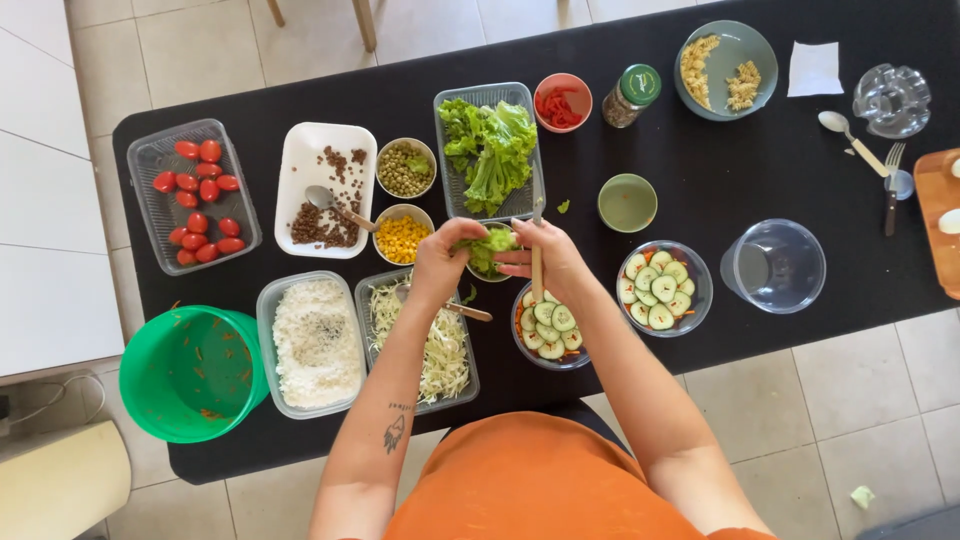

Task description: The person tears lettuce leaves by hand and places them into a small bowl. They then use a knife to chop the lettuce into smaller pieces within the bowl. The person continues to tear and chop lettuce, adding it to the bowl throughout the video.

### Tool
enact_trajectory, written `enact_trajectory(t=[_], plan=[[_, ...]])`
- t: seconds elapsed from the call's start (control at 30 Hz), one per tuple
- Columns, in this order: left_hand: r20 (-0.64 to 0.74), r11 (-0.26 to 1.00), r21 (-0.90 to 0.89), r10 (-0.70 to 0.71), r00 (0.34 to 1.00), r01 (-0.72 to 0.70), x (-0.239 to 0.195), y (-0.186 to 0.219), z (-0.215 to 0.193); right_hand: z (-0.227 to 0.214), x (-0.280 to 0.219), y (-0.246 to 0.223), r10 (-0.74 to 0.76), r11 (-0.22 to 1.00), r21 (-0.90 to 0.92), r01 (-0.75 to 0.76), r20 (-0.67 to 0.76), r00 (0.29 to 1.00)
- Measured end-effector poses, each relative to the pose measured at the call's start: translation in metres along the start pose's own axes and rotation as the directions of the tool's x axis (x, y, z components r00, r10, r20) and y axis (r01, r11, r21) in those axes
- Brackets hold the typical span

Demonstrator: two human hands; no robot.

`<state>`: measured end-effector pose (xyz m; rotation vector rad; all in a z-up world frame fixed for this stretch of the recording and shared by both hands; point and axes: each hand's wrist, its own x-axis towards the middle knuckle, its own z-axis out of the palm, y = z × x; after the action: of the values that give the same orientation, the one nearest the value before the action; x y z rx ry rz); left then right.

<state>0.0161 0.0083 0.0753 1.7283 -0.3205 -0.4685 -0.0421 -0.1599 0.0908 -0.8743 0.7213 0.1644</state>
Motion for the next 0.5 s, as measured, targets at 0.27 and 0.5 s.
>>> enact_trajectory(t=[0.27, 0.5], plan=[[-0.12, 0.998, 0.056, 0.043, 0.992, -0.036, -0.003, -0.002, 0.016, -0.017, 0.02, 0.026, -0.171, 0.97, -0.15, 0.192, 0.143, 0.975], [0.029, 0.816, -0.525, -0.268, 0.963, 0.243, -0.01, -0.023, 0.037, -0.013, 0.027, 0.039, -0.386, 0.91, -0.178, 0.374, -0.04, 0.922]])
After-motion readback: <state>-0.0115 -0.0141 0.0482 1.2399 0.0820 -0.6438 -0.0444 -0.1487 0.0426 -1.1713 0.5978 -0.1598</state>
